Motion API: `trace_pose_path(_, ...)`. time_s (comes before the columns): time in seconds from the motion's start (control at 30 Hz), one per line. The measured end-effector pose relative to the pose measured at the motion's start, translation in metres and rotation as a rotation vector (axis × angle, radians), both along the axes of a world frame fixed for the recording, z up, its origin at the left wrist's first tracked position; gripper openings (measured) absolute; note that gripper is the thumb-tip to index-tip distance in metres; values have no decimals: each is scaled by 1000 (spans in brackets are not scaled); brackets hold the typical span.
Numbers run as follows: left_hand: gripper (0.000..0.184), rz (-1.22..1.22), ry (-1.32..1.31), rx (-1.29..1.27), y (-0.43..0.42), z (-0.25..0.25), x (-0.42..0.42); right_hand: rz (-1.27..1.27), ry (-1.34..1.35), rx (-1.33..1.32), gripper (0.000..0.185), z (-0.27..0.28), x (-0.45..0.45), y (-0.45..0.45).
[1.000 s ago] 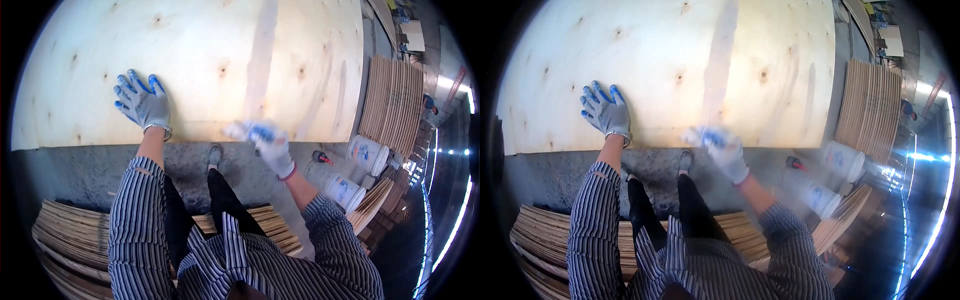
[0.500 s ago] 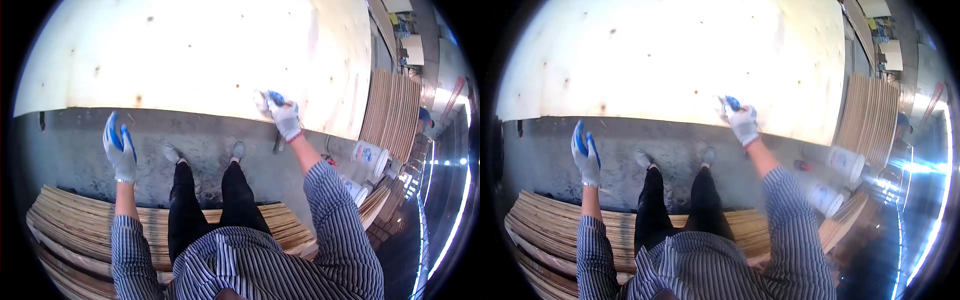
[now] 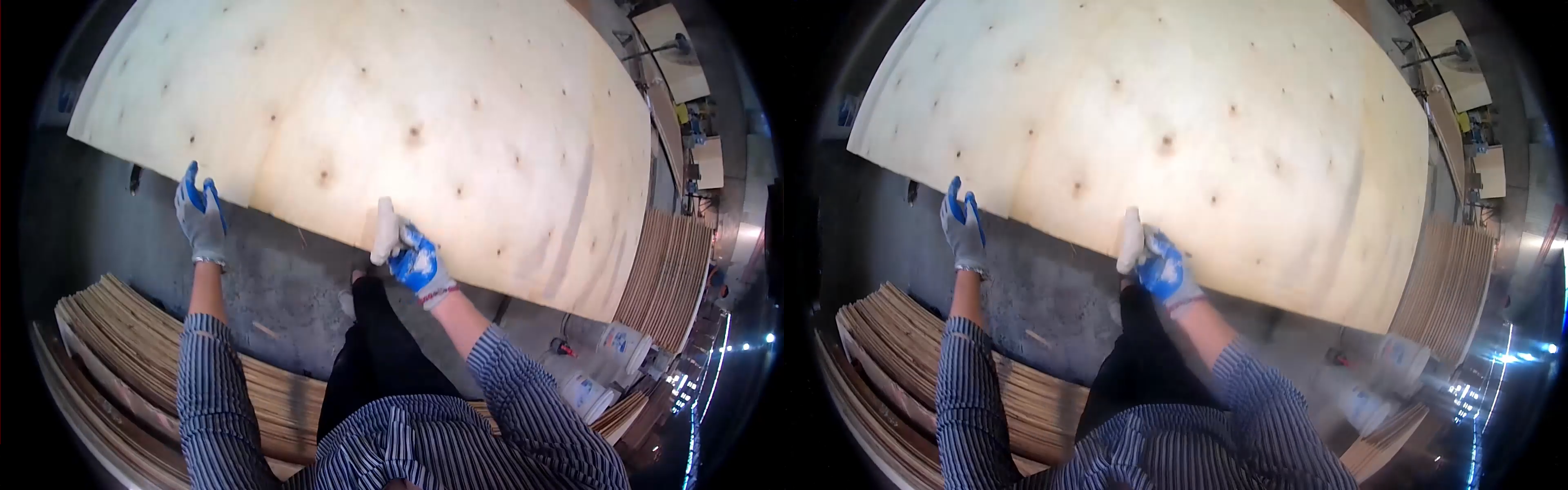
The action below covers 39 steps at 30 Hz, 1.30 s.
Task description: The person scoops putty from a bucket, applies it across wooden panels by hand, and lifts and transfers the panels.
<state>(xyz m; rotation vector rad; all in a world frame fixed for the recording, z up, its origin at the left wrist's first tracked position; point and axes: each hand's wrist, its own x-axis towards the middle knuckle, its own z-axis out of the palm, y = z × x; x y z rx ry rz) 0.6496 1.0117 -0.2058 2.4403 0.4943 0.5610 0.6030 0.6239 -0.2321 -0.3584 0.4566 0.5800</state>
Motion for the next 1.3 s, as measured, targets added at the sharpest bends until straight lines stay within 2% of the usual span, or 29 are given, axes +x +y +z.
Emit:
trace_pose_path(0.07, 45, 35, 111, 120, 31, -12, 45, -28, -12, -115, 30, 21, 70, 20)
trace_pose_path(0.1, 51, 34, 222, 117, 58, -35, 66, -10, -92, -70, 30, 6, 106, 21)
trace_pose_path(0.13, 51, 42, 209, 111, 66, -47, 85, 10, -169, -25, 30, 8, 146, 36)
trace_pose_path(0.2, 54, 165, 434, 417, 79, -73, 106, -78, -163, -127, 30, 8, 213, 58)
trace_pose_path(0.23, 56, 152, 401, 416, 83, -87, 109, -150, -86, -225, 31, 27, 247, 79)
trace_pose_path(0.27, 56, 156, 403, 398, 85, -86, 115, -8, -367, -43, 30, 7, 282, 77)
trace_pose_path(0.33, 57, 191, 471, 468, 76, -75, 113, -171, -170, -125, 27, 22, 338, 110)
trace_pose_path(0.4, 58, 176, 487, 436, 75, -70, 107, -165, -166, -26, 26, -3, 382, 125)
trace_pose_path(0.43, 58, 163, 473, 414, 77, -68, 112, -216, -222, -228, 22, -16, 405, 140)
trace_pose_path(0.47, 58, 165, 473, 416, 78, -66, 114, -216, -222, -226, 22, -25, 425, 146)
trace_pose_path(0.53, 58, 161, 470, 389, 75, -62, 114, -225, -230, -1197, 10, -35, 459, 148)
trace_pose_path(0.57, 59, 160, 501, 380, 75, -62, 114, -211, -237, -1197, 10, -35, 477, 153)
trace_pose_path(0.63, 59, 167, 522, 363, 76, -59, 116, -69, -464, -1519, 4, -25, 495, 167)
trace_pose_path(0.67, 60, 164, 528, 349, 76, -58, 116, -62, -462, -1517, 4, -25, 493, 176)
trace_pose_path(0.73, 60, 153, 535, 335, 78, -56, 115, 112, -959, -1812, 4, -23, 483, 186)
trace_pose_path(0.8, 61, 162, 536, 341, 76, -58, 116, 503, -928, -1558, 31, -10, 448, 185)
trace_pose_path(0.83, 61, 153, 527, 336, 75, -58, 116, 479, -1205, -1731, 36, -3, 427, 189)
trace_pose_path(0.87, 61, 159, 524, 339, 75, -59, 116, 617, -1299, -2216, 32, -8, 399, 186)
trace_pose_path(0.9, 61, 165, 525, 343, 76, -59, 114, 294, -1615, -2111, 30, -27, 373, 185)
trace_pose_path(0.93, 61, 156, 528, 346, 78, -60, 113, 367, -1653, -2083, 20, -27, 340, 187)
trace_pose_path(0.97, 61, 166, 521, 360, 78, -62, 114, 490, -1718, -1993, 33, -10, 309, 195)
trace_pose_path(1.0, 61, 173, 516, 374, 78, -65, 114, 600, -1650, -1931, 46, -1, 275, 202)
trace_pose_path(1.03, 60, 181, 502, 376, 78, -68, 113, 681, -1544, -1861, 47, 12, 242, 214)
trace_pose_path(1.1, 60, 174, 495, 375, 77, -69, 112, 662, -1534, -1787, 46, 11, 179, 227)
trace_pose_path(1.2, 60, 168, 479, 391, 79, -74, 111, 762, -1387, -1717, 41, 30, 100, 250)
trace_pose_path(1.3, 61, 179, 430, 405, 82, -82, 111, 597, -1419, -1685, 37, 38, 57, 260)
